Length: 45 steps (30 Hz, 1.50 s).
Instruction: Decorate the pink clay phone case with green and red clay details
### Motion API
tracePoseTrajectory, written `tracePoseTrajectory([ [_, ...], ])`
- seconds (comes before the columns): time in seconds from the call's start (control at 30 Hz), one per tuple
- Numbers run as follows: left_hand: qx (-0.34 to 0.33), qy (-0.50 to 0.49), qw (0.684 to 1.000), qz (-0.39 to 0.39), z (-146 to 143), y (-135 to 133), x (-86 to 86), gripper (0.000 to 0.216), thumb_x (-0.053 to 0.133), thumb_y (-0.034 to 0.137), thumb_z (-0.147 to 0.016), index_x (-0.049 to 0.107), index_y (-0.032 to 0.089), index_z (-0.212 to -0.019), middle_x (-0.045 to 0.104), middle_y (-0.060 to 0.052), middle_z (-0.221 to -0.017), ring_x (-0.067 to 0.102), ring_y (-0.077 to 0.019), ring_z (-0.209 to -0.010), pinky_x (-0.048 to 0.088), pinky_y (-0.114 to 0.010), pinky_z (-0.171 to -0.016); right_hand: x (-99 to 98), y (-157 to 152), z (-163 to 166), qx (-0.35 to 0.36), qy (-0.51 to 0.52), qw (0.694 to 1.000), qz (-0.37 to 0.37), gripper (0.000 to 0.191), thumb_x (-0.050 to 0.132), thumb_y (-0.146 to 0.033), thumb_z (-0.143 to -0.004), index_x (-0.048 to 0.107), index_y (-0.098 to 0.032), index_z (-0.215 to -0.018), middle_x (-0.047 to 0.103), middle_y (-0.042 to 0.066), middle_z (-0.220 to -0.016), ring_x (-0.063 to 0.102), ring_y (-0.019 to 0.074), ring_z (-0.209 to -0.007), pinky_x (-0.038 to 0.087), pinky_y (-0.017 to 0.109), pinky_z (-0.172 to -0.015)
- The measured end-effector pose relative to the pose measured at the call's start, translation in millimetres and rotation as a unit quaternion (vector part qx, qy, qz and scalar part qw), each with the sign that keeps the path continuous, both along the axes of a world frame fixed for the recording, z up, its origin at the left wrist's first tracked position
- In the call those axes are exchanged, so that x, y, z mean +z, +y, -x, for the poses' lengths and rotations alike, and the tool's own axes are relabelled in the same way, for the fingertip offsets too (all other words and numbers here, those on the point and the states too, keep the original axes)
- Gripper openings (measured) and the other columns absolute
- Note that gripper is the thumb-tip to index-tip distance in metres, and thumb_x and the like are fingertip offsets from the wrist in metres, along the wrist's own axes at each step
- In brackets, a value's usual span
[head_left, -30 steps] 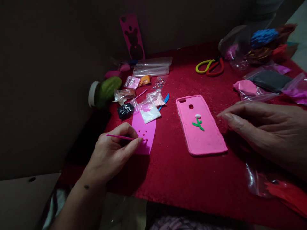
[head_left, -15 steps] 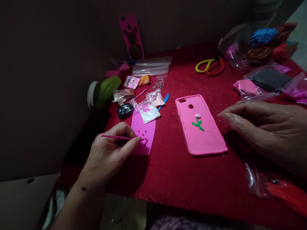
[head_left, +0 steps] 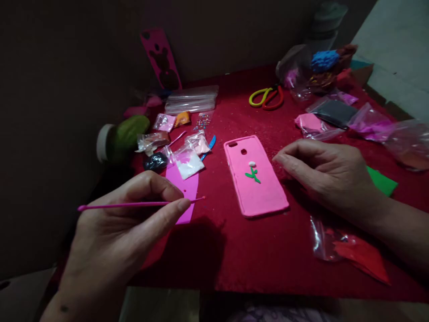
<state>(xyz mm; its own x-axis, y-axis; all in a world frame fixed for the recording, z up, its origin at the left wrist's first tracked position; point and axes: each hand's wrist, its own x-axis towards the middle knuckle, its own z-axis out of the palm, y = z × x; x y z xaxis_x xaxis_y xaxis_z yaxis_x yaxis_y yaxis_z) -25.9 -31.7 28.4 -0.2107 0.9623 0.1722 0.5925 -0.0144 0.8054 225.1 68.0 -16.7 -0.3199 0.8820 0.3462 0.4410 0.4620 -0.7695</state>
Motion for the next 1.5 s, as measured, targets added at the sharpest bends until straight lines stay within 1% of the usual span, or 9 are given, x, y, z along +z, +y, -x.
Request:
tracePoseTrajectory([
  [0.07, -0.044, 0.051, 0.997, -0.039, -11, 6, 6.9, 0.012, 0.069, 0.020, -0.081, 0.062, 0.022, -0.072, 0.060, 0.004, -0.064, 0.050, -0.0089, -0.052, 0.036, -0.018, -0.042, -0.3, 2, 1, -0.004, 0.011, 0.999, 0.030, 0.016, 0.059, -0.024, -0.085, 0.066, -0.017, -0.073, 0.065, 0.001, -0.065, 0.055, 0.0136, -0.058, 0.042, 0.027, -0.054],
  [0.13, -0.119, 0.093, 0.988, -0.046, -21, 16, 10.5, 0.012, 0.068, 0.016, -0.081, 0.062, 0.022, -0.073, 0.059, 0.005, -0.063, 0.050, -0.0087, -0.053, 0.038, -0.018, -0.045, -1.6, 4, 1, -0.005, 0.016, 0.999, 0.048, 0.016, 0.058, -0.021, -0.085, 0.065, -0.018, -0.071, 0.062, 0.000, -0.064, 0.053, 0.0135, -0.057, 0.040, 0.027, -0.054],
  [0.2, -0.182, 0.107, 0.977, -0.024, -28, 27, 10.9, 0.012, 0.066, 0.016, -0.082, 0.061, 0.020, -0.072, 0.058, 0.006, -0.062, 0.050, -0.0084, -0.053, 0.039, -0.018, -0.046, -3.4, 6, 1, -0.002, 0.024, 0.998, 0.056, 0.017, 0.058, -0.021, -0.085, 0.064, -0.018, -0.070, 0.060, 0.000, -0.062, 0.051, 0.0132, -0.056, 0.039, 0.027, -0.052],
  [0.27, -0.211, 0.097, 0.973, 0.009, -33, 37, 9.6, 0.014, 0.065, 0.019, -0.084, 0.061, 0.019, -0.071, 0.057, 0.006, -0.061, 0.050, -0.0084, -0.054, 0.039, -0.018, -0.046, -5.1, 7, 1, 0.002, 0.030, 0.998, 0.061, 0.018, 0.058, -0.021, -0.086, 0.064, -0.018, -0.069, 0.059, -0.001, -0.060, 0.051, 0.0129, -0.055, 0.038, 0.027, -0.051],
  [0.37, -0.217, 0.093, 0.971, 0.043, -38, 45, 6.1, 0.014, 0.066, 0.022, -0.085, 0.062, 0.018, -0.072, 0.058, 0.006, -0.062, 0.051, -0.0077, -0.056, 0.038, -0.016, -0.048, -6.0, 8, 0, -0.002, 0.023, 0.998, 0.065, 0.018, 0.058, -0.019, -0.086, 0.066, -0.018, -0.070, 0.061, -0.001, -0.061, 0.052, 0.0131, -0.055, 0.038, 0.028, -0.052],
  [0.73, -0.251, 0.123, 0.960, 0.014, -44, 49, -13.9, 0.012, 0.063, 0.011, -0.085, 0.059, 0.015, -0.074, 0.057, 0.006, -0.064, 0.051, -0.0042, -0.056, 0.039, -0.013, -0.051, -6.8, 13, 2, -0.013, -0.004, 0.998, 0.068, 0.017, 0.058, -0.014, -0.084, 0.068, -0.017, -0.071, 0.066, 0.001, -0.065, 0.055, 0.0130, -0.058, 0.040, 0.027, -0.055],
  [1.0, -0.260, 0.137, 0.956, -0.005, -44, 49, -16.4, 0.013, 0.061, 0.007, -0.084, 0.058, 0.015, -0.074, 0.057, 0.008, -0.062, 0.050, -0.0022, -0.054, 0.037, -0.009, -0.048, -7.8, 14, 2, -0.013, -0.015, 0.998, 0.057, 0.016, 0.058, -0.015, -0.084, 0.068, -0.016, -0.071, 0.066, 0.000, -0.064, 0.056, 0.0128, -0.058, 0.040, 0.027, -0.054],
  [1.2, -0.268, 0.146, 0.952, -0.014, -44, 50, -18.3, 0.010, 0.062, 0.012, -0.085, 0.059, 0.017, -0.077, 0.058, 0.008, -0.064, 0.052, -0.0028, -0.054, 0.038, -0.010, -0.049, -7.7, 14, 2, -0.011, -0.014, 0.998, 0.060, 0.016, 0.059, -0.014, -0.084, 0.068, -0.016, -0.071, 0.066, 0.000, -0.064, 0.055, 0.0122, -0.058, 0.041, 0.026, -0.055],
  [1.5, -0.268, 0.141, 0.953, -0.021, -42, 51, -20.9, 0.011, 0.061, 0.011, -0.084, 0.059, 0.018, -0.076, 0.057, 0.008, -0.063, 0.051, -0.0027, -0.053, 0.038, -0.010, -0.048, -7.0, 13, 2, -0.007, -0.010, 0.998, 0.059, 0.016, 0.059, -0.013, -0.084, 0.068, -0.017, -0.071, 0.066, 0.000, -0.065, 0.056, 0.0120, -0.059, 0.041, 0.026, -0.056],
])
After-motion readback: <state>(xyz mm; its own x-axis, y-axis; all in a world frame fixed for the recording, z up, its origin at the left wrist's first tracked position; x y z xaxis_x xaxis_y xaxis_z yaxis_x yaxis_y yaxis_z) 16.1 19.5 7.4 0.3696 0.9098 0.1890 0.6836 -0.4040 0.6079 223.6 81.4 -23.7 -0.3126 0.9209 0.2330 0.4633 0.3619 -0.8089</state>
